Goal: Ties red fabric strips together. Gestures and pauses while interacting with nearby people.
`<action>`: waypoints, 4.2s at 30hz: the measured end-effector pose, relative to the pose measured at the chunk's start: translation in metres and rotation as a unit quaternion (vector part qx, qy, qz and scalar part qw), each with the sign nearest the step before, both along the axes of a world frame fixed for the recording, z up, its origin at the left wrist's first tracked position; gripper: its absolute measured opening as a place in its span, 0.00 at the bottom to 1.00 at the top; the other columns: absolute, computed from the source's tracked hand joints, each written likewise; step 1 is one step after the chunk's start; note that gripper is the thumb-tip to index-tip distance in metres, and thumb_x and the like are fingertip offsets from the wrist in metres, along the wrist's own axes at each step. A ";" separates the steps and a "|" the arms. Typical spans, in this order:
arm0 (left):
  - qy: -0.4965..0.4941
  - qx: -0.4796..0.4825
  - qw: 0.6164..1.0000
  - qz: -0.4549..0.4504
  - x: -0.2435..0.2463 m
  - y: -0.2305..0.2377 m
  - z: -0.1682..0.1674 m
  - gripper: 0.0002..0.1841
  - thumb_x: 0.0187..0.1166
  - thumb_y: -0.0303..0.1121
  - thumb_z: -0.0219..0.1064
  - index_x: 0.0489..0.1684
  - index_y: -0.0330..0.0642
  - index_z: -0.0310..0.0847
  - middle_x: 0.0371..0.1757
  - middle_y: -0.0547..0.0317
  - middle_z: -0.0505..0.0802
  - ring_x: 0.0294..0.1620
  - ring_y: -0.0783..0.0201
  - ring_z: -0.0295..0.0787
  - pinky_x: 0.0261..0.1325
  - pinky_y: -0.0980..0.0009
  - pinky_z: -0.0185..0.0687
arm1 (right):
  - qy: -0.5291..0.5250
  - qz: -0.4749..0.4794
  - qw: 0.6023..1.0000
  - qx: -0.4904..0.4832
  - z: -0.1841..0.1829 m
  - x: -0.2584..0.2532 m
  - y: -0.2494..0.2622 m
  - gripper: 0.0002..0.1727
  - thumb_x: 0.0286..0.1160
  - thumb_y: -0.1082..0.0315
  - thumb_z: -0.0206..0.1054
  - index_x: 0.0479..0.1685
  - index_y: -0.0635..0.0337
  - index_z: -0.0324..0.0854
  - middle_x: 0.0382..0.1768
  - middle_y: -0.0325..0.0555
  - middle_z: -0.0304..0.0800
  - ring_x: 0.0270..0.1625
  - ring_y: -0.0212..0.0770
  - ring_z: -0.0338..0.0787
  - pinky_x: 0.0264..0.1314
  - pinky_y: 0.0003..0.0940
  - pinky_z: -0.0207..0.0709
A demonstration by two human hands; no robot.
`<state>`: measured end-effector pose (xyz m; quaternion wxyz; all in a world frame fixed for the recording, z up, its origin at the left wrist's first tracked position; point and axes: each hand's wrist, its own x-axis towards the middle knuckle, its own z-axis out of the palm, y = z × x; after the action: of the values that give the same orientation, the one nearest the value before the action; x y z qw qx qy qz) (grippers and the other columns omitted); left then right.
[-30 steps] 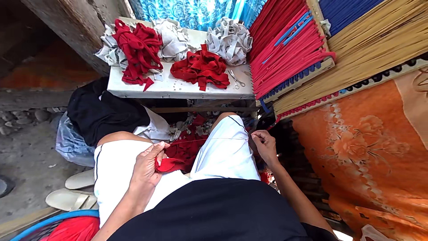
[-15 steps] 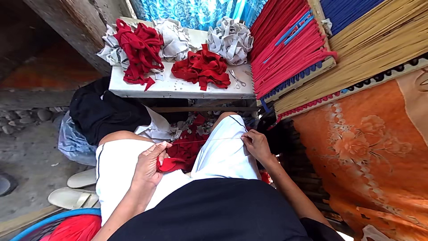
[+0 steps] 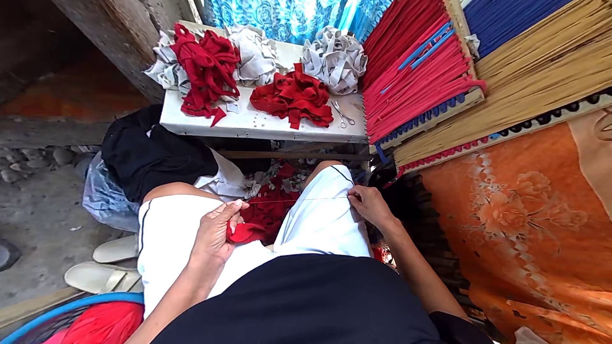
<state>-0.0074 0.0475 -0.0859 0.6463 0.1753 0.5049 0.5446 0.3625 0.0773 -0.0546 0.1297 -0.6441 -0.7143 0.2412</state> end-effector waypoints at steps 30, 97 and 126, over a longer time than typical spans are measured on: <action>-0.210 -0.105 0.972 0.023 0.008 -0.007 0.014 0.09 0.83 0.27 0.63 0.36 0.31 0.86 0.10 0.66 0.75 0.08 0.75 0.67 0.16 0.80 0.73 | 0.506 -0.136 0.851 0.043 0.019 -0.006 0.011 0.09 0.84 0.75 0.58 0.44 0.55 0.84 0.35 0.40 0.93 0.36 0.37 0.93 0.48 0.37 0.91; 0.234 0.130 0.954 -0.137 0.018 -0.014 0.001 0.04 0.76 0.28 0.75 0.32 0.37 0.90 0.15 0.68 0.83 0.15 0.78 0.71 0.24 0.79 0.71 | 0.486 -0.014 0.840 -0.240 0.000 -0.168 -0.005 0.08 0.79 0.81 0.63 0.46 0.70 0.89 0.33 0.46 0.90 0.29 0.33 0.84 0.40 0.30 0.83; 0.466 0.242 0.824 -0.212 0.020 -0.018 -0.003 0.11 0.84 0.39 0.62 0.38 0.45 0.89 0.15 0.66 0.76 0.17 0.68 0.70 0.26 0.65 0.69 | 0.097 0.247 0.949 0.170 -0.026 -0.170 -0.009 0.05 0.70 0.81 0.64 0.34 0.70 0.87 0.33 0.52 0.77 0.33 0.45 0.83 0.34 0.38 0.82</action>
<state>0.0127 0.0293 -0.0888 0.3705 0.6621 0.5480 0.3522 0.1929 0.0683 -0.0804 0.2419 -0.3896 -0.8654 0.2020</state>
